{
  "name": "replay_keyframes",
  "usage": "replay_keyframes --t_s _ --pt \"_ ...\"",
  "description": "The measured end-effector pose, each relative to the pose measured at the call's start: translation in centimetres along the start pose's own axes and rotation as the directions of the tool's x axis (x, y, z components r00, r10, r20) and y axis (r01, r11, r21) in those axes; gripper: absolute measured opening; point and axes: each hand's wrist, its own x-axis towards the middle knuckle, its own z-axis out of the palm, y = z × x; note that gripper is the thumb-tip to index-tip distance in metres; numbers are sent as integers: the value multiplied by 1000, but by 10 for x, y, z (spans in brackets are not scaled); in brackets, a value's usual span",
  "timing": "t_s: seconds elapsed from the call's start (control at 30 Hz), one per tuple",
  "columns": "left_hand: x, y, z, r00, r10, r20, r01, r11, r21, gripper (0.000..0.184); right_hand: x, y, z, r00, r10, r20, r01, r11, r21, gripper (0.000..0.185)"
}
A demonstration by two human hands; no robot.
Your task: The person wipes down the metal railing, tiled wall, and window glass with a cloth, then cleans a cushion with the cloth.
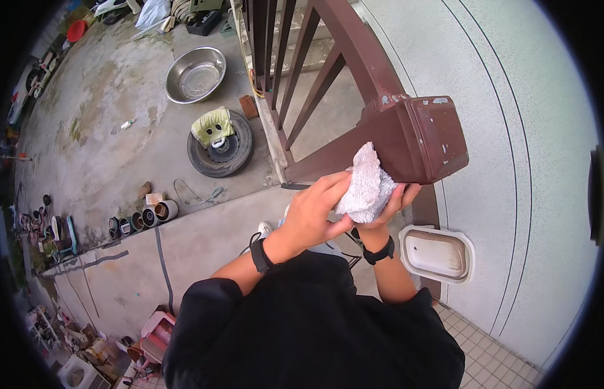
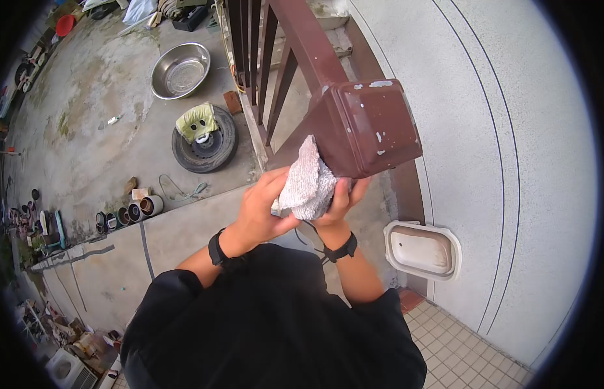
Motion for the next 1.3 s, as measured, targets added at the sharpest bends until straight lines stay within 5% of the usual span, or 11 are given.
replay_keyframes --t_s 0.13,0.33,0.43,0.5,0.73,0.8,0.97,1.17,1.3 --pt "-20 -28 9 972 -210 101 216 975 -51 75 -61 5 14 996 -3 94 3 1000 5 81" --pt "-22 -46 7 962 -234 141 249 964 -93 74 -56 -6 9 976 55 212 -54 998 -9 78" --pt "-18 -38 0 988 -135 73 148 963 -226 74 -41 -20 -7 956 40 289 -43 999 3 80" --pt "0 -26 -1 998 44 -54 -56 967 -249 72 -29 -30 -21 966 33 255 -48 997 52 83" --pt "52 -21 -10 948 318 2 -301 899 -318 66 3 -74 -21 997 51 65 -18 903 -429 81" --pt "52 -39 -9 951 302 59 -272 915 -298 62 -17 -71 -3 997 77 6 -67 901 -429 70" --pt "43 -83 3 993 62 102 -39 976 -215 51 -18 -79 38 950 183 253 1 808 -589 57" --pt "80 -71 -4 999 38 -1 -37 947 -319 42 36 -84 56 973 193 127 -81 801 -593 38" --pt "112 -34 -8 971 194 -136 -229 916 -329 44 72 -90 38 993 114 18 -79 783 -617 37"
